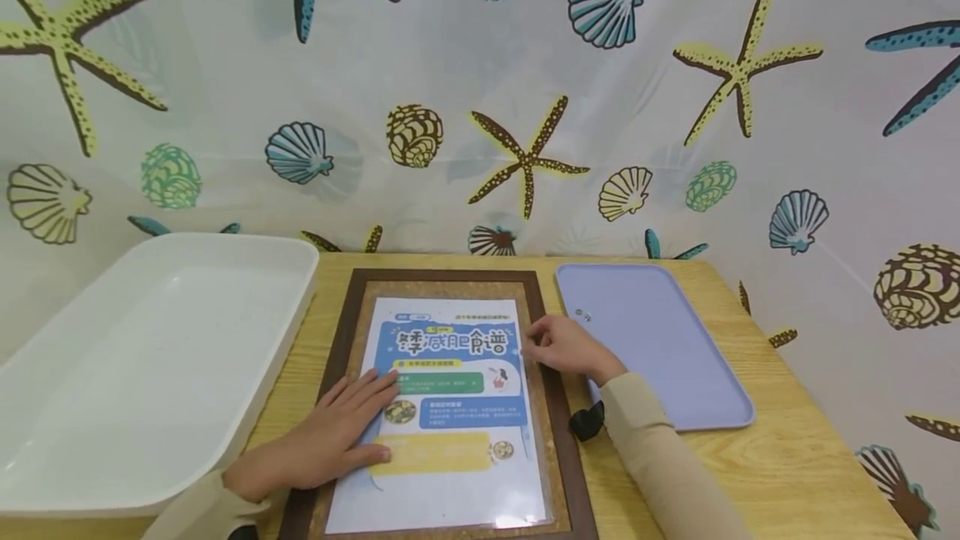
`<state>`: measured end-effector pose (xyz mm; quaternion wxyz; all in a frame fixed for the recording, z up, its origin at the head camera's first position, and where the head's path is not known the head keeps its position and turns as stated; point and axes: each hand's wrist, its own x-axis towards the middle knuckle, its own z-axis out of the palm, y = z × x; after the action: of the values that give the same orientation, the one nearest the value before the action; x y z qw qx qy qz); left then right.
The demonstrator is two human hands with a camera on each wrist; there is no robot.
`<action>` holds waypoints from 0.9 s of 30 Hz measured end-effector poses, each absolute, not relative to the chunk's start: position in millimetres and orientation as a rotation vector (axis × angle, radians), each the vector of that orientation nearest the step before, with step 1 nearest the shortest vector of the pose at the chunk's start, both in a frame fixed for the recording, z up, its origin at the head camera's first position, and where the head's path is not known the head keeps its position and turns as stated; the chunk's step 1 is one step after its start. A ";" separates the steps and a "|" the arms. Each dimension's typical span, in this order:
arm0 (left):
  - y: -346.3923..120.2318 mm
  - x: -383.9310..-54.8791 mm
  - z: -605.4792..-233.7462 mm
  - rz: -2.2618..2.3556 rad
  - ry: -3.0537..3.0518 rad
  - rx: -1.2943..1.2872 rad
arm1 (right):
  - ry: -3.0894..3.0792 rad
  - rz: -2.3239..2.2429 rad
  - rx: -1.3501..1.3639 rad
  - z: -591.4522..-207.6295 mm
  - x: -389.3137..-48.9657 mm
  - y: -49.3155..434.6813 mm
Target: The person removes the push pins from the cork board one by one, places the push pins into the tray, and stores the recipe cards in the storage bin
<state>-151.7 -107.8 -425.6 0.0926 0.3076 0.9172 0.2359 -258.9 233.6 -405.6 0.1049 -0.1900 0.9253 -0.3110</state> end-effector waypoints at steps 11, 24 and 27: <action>-107.8 -155.2 -422.6 0.697 2.728 0.916 | 2.717 -0.859 -0.529 -402.1 -257.6 226.1; -107.9 -152.9 -426.7 0.711 2.733 0.928 | 2.647 -0.927 -0.455 -406.6 -255.3 224.4; -108.2 -153.3 -426.8 0.720 2.728 0.924 | 2.638 -0.964 -0.402 -407.7 -256.7 224.0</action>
<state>-153.3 -108.2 -426.8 0.0862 0.3102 0.9154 0.2416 -256.7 224.0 -407.7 0.1518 -0.1401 0.9190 -0.3357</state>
